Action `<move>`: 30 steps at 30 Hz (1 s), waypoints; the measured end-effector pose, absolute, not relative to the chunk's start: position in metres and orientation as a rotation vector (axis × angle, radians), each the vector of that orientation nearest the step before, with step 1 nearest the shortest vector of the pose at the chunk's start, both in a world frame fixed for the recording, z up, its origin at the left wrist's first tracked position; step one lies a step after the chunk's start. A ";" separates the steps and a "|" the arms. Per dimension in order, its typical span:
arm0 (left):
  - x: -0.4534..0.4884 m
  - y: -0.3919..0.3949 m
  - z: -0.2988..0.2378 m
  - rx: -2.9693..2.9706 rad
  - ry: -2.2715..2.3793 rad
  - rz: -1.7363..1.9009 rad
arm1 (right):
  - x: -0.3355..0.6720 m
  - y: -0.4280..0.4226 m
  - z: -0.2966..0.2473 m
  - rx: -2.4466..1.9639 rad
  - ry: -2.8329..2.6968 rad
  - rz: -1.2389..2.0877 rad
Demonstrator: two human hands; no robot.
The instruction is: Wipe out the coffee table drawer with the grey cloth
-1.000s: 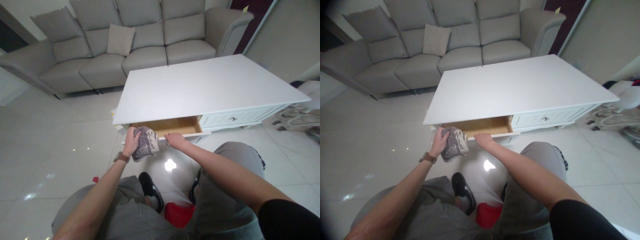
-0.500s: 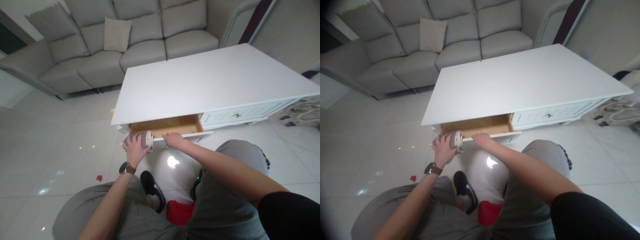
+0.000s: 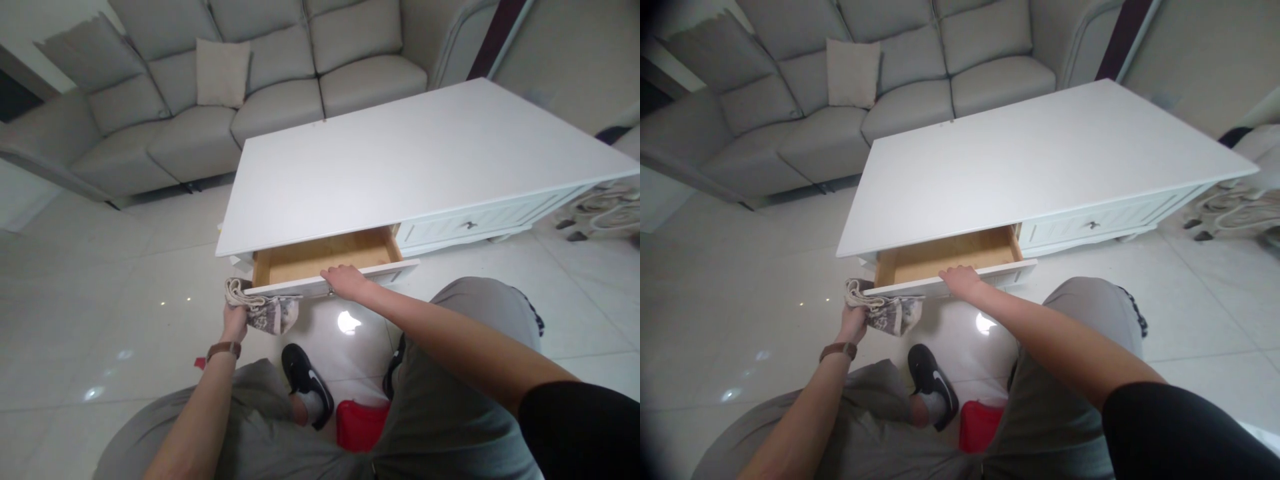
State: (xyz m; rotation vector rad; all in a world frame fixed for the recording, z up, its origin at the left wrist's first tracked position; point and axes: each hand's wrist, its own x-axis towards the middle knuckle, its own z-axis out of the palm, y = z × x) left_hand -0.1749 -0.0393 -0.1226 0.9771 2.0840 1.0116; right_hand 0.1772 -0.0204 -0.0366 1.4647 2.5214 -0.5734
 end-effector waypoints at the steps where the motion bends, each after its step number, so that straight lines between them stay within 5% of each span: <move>1: -0.174 -0.040 -0.129 0.944 2.077 1.013 | 0.177 -0.020 -0.036 1.464 2.519 -0.577; 8: -0.171 -0.040 -0.137 0.808 2.150 0.995 | 0.176 -0.020 -0.033 1.455 2.514 -0.577; 16: -0.173 -0.041 -0.067 1.312 2.349 1.279 | 0.175 -0.020 -0.031 1.452 2.506 -0.597; 20: -0.137 -0.047 -0.036 1.780 2.303 0.898 | 0.175 -0.020 -0.036 1.458 2.529 -0.578; 24: -0.070 -0.054 -0.040 2.384 1.785 0.268 | 0.176 -0.020 -0.040 1.461 2.535 -0.580; 30: -0.010 -0.057 -0.056 2.474 1.945 0.146 | 0.179 -0.022 -0.043 1.458 2.572 -0.543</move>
